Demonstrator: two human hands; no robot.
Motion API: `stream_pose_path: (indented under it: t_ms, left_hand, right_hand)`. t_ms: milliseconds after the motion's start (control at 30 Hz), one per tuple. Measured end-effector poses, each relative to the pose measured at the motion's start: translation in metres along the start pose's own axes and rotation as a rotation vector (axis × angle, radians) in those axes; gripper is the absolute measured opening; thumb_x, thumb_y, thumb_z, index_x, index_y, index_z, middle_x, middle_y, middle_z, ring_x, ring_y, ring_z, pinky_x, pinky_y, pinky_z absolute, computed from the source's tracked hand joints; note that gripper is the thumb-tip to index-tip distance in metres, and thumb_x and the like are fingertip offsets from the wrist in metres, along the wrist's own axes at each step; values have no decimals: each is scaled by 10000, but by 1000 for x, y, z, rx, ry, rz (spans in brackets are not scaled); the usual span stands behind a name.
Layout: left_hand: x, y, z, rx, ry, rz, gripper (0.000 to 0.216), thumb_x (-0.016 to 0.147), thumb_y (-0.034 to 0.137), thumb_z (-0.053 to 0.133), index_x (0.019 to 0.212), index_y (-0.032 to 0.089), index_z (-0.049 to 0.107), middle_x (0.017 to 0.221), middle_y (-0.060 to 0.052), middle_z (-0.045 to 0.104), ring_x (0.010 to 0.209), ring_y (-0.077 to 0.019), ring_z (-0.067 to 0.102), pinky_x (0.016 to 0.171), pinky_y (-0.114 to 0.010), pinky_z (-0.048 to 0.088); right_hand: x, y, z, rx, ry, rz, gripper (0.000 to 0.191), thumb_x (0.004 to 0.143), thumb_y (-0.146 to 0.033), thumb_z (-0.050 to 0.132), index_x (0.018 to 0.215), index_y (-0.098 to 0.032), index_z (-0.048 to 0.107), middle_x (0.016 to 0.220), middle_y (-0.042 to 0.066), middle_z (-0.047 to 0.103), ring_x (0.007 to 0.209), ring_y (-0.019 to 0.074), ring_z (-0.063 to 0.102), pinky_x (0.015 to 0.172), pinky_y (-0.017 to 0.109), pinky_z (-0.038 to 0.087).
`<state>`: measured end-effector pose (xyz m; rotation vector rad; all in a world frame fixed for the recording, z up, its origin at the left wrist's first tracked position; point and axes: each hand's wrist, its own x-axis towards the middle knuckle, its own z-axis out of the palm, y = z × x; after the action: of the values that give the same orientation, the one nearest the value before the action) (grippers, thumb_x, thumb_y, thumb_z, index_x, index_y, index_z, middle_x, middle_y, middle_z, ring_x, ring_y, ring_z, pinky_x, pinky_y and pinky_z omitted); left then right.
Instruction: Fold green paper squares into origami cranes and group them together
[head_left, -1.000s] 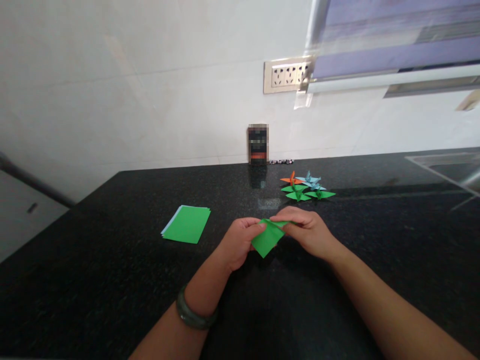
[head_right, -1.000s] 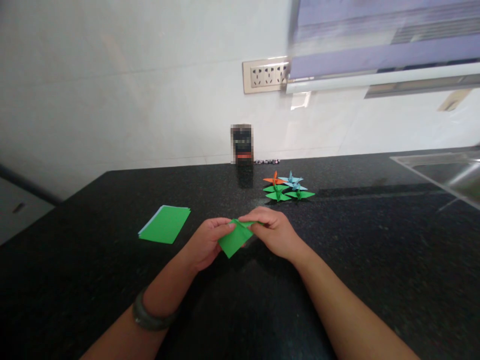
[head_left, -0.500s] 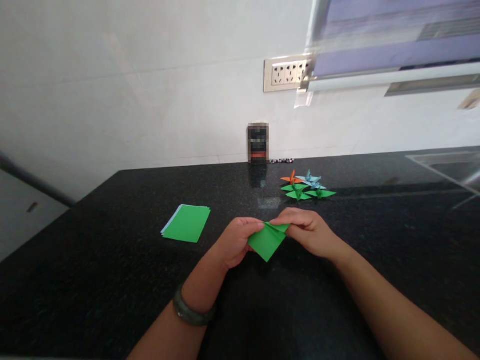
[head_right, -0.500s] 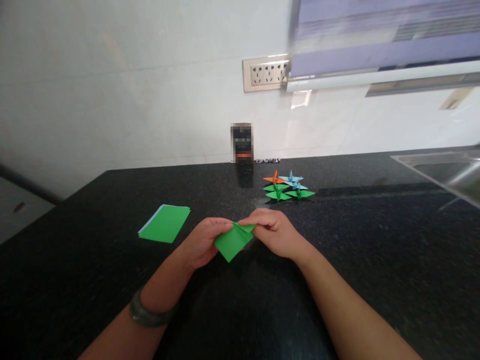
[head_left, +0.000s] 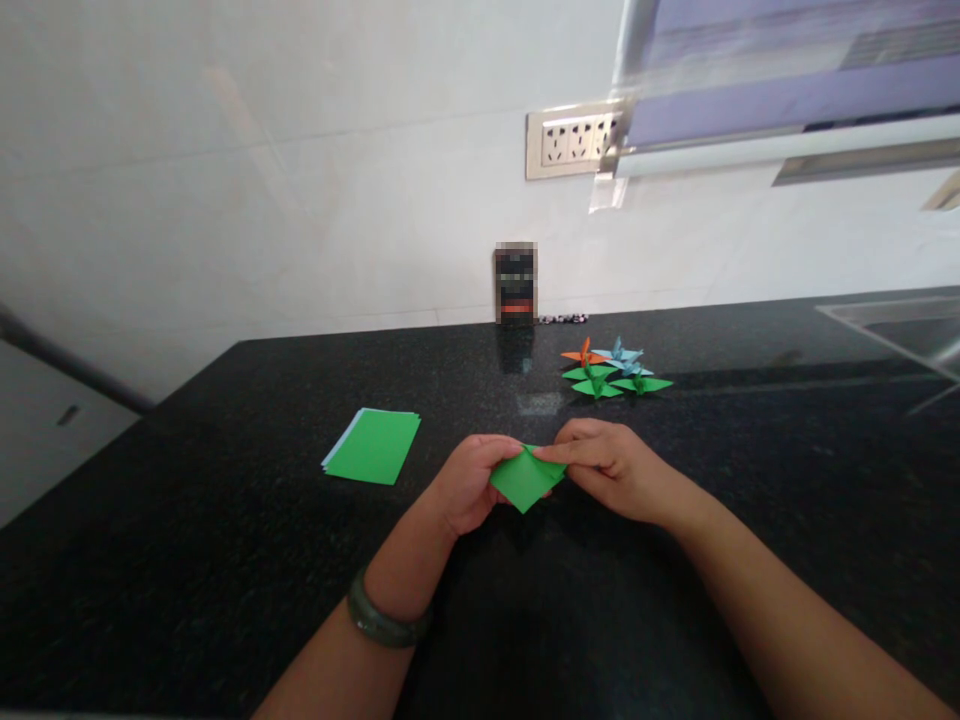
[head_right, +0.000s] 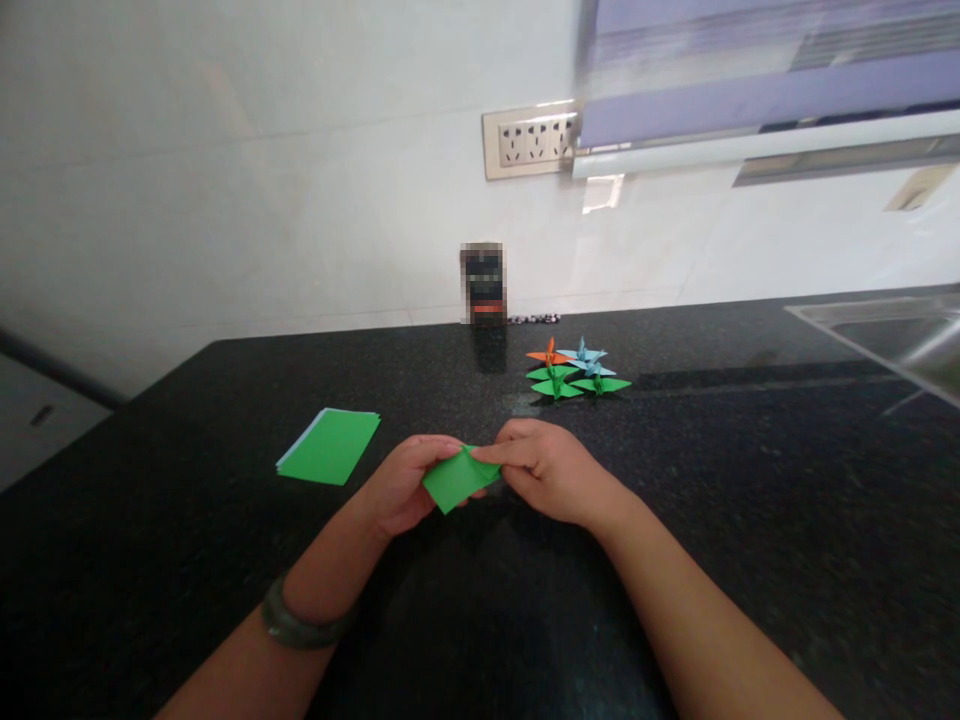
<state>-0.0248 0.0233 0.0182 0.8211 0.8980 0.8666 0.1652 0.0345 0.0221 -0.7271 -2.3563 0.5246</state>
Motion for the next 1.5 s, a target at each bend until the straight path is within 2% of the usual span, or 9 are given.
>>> stream_pose_path:
  t_ms: [200, 333, 433, 500, 567, 667, 900, 1200, 1500]
  left_hand:
    - [3, -3, -2, 83, 14, -5, 281, 620, 358, 706, 644, 88, 632, 549, -31, 601, 475, -98, 522, 477, -221, 362]
    - [4, -5, -3, 114, 62, 22, 271, 569, 338, 751, 654, 102, 650, 572, -10, 602, 500, -81, 494, 501, -218, 342]
    - [4, -7, -4, 190, 80, 86, 275, 608, 367, 723, 663, 107, 651, 568, 0, 585, 498, -77, 466, 501, -223, 322]
    - [4, -8, -5, 243, 88, 120, 276, 641, 381, 697, 672, 111, 647, 564, 6, 569, 496, -76, 448, 497, -225, 307]
    - [4, -8, -6, 292, 85, 146, 281, 669, 393, 672, 680, 114, 643, 559, 10, 555, 495, -77, 434, 494, -228, 296]
    - [4, -8, -6, 342, 74, 167, 292, 688, 404, 651, 678, 113, 638, 561, 11, 545, 499, -79, 423, 494, -232, 291]
    - [5, -9, -5, 310, 76, 146, 320, 670, 421, 660, 721, 105, 644, 618, -19, 580, 541, -100, 458, 525, -241, 316]
    - [7, -11, -4, 214, 40, 111, 363, 715, 467, 607, 640, 114, 574, 530, 15, 486, 473, -75, 379, 491, -237, 266]
    - [7, -9, 1, 128, 67, 78, 399, 701, 503, 603, 619, 114, 563, 517, 8, 496, 462, -82, 410, 506, -243, 303]
  right_hand:
    - [0, -2, -2, -72, -50, 4, 366, 818, -89, 432, 1074, -225, 655, 824, 56, 596, 749, 128, 557, 660, 246, 434]
    - [1, -5, -1, 59, 6, 26, 337, 766, -87, 462, 999, -208, 673, 871, 58, 613, 797, 141, 568, 707, 268, 447]
    - [3, -8, 3, 246, 125, 252, 210, 790, -229, 517, 943, -171, 649, 847, 55, 629, 752, 142, 578, 649, 256, 462]
    - [5, -8, 7, 359, 182, 481, 240, 791, -353, 538, 904, -154, 612, 741, 30, 610, 630, 121, 555, 546, 230, 450]
    - [6, -8, 10, 450, 130, 631, 272, 782, -412, 535, 806, -147, 590, 645, 4, 567, 527, 94, 506, 460, 205, 416]
    - [7, -7, 12, 551, 36, 724, 270, 777, -409, 534, 731, -145, 567, 581, -14, 540, 460, 68, 458, 404, 178, 379]
    - [7, -4, 13, 579, 22, 740, 201, 751, -347, 580, 717, -149, 575, 552, -25, 541, 430, 52, 436, 381, 160, 360]
    - [5, 1, 13, 578, -21, 722, 182, 745, -326, 587, 727, -147, 564, 563, -35, 534, 427, 47, 430, 378, 160, 358]
    - [3, 3, 14, 537, -25, 704, 187, 740, -336, 584, 720, -153, 552, 558, -46, 499, 425, 48, 421, 378, 164, 356]
